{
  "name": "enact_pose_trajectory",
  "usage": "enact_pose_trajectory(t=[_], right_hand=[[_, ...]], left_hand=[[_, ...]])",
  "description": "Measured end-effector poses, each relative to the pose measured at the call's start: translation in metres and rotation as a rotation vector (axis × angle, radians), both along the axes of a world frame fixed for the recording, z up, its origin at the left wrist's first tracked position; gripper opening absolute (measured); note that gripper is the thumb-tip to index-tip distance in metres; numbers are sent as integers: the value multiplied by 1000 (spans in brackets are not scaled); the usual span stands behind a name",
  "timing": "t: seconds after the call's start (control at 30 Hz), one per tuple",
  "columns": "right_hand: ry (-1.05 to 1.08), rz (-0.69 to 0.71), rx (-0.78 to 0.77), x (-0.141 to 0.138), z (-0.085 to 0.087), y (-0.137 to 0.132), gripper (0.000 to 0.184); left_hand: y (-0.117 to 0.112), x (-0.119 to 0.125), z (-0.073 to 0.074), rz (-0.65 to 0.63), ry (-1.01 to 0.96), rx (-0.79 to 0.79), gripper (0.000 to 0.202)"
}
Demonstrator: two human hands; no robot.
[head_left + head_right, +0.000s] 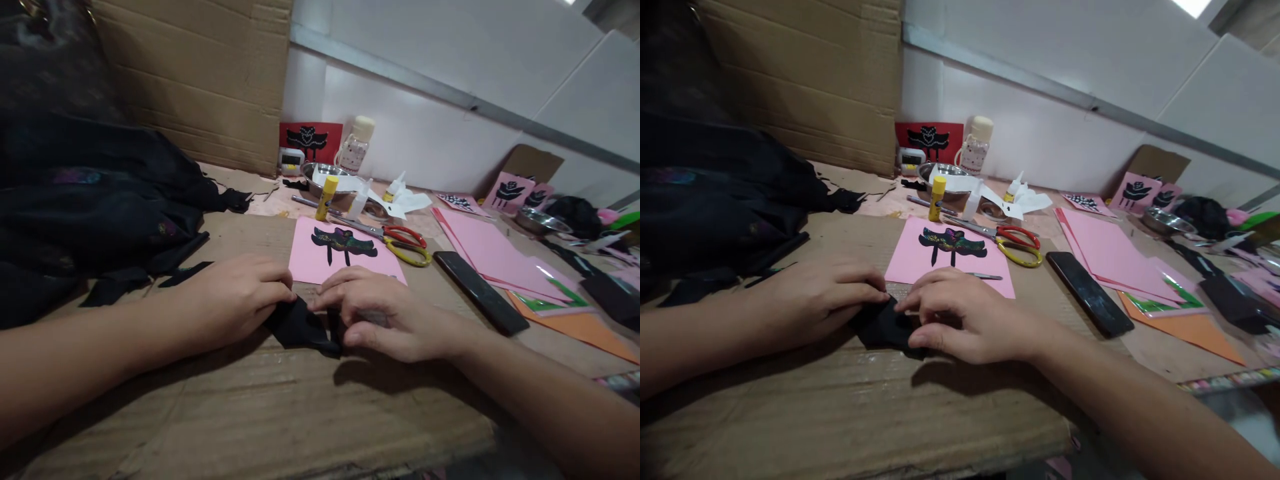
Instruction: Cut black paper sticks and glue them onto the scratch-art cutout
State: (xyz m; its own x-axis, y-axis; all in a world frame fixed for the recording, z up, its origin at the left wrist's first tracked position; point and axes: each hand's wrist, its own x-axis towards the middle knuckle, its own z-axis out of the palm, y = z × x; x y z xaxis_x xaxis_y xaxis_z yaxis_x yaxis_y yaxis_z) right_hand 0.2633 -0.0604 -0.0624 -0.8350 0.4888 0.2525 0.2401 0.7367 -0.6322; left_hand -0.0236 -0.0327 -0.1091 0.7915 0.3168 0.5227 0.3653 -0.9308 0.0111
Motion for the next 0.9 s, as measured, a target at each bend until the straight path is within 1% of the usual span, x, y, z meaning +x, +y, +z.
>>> enact_pose_trajectory(t=[0.03,0.1,0.17,0.27,0.33,0.43,0.53,0.63,0.7,0.73,0.8,0.9], right_hand=[[-83,0,26,0,1,-2,31],[-251,44,89,0,2,-7,29],[-348,101,164,-1,0,-13,29],[-382,138,295,-3,-6,-21,32],[-380,153,375,-3,-8,-26,28],[-344,185,438,-4,-8,-31,24],[-281,174,413,-4,-6,-34,17],[-154,157,294,-2,-4,-32,11],[-83,137,220,-1,-2,-27,14],[-87,121,201,-1,-2,-25,16],[-162,91,185,-2,-1,-22,22],[-284,99,153,-5,0,-20,27]], left_hand=[[0,0,0,0,1,0,34],[0,-1,0,0,1,1,35],[0,-1,1,0,-3,3,38],[-1,1,3,-14,-4,33,41],[-1,2,4,-26,-2,59,43],[0,3,4,-31,1,68,44],[-1,1,2,-28,-1,49,41],[-1,0,3,-20,4,29,38],[-2,0,4,-18,12,18,38],[-2,0,5,-21,16,13,39],[-2,1,5,-22,17,5,39],[-1,1,3,-19,11,-5,38]])
